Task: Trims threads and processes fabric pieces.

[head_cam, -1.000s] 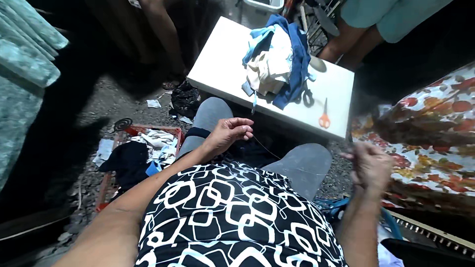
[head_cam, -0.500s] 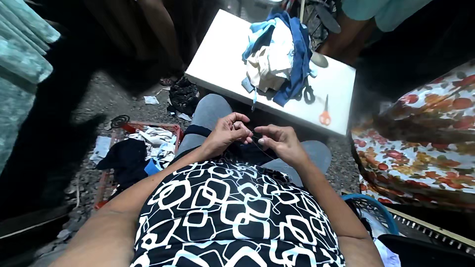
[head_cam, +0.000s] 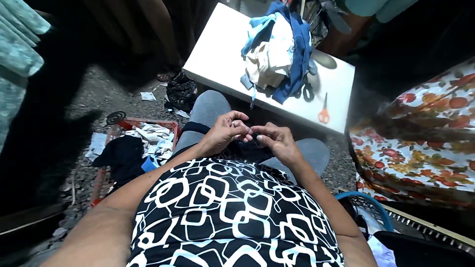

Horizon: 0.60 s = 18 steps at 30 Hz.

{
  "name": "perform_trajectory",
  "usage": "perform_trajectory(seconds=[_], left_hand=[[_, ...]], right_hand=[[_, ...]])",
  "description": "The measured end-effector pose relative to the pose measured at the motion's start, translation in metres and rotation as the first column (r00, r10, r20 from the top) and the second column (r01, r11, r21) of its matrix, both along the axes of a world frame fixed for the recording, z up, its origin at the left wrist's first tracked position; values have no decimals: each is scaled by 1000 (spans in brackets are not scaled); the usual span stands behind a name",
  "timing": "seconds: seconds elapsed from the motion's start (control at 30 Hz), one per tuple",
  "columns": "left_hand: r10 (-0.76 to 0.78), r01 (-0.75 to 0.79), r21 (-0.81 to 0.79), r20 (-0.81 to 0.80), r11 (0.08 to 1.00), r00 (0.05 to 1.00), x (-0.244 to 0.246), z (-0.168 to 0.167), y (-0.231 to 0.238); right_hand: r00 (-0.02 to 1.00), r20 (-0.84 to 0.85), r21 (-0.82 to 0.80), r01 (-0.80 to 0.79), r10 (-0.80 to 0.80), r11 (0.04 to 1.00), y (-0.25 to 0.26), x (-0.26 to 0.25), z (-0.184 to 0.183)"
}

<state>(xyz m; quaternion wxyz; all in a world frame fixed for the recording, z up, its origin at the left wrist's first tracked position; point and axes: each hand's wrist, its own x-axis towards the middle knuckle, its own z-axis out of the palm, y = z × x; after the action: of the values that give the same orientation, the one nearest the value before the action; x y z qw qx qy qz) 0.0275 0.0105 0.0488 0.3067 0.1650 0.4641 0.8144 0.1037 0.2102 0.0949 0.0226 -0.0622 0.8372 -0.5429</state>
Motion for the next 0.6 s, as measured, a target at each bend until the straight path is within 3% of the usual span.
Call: perform_trajectory(seconds=[0.23, 0.43, 0.53, 0.6], left_hand=[[-9, 9, -9, 55, 1000, 998, 0, 0, 1], [-110, 116, -131, 56, 985, 992, 2, -2, 4], [-126, 116, -224, -33, 968, 991, 7, -4, 9], [-118, 56, -286, -207, 956, 971, 11, -5, 12]], right_hand=[[998, -59, 16, 3, -2, 1000, 0, 2, -4], [976, -212, 196, 85, -42, 977, 1, -2, -12], [943, -324, 312, 189, -83, 931, 3, -5, -16], [926, -373, 408, 225, -64, 885, 2, -6, -17]])
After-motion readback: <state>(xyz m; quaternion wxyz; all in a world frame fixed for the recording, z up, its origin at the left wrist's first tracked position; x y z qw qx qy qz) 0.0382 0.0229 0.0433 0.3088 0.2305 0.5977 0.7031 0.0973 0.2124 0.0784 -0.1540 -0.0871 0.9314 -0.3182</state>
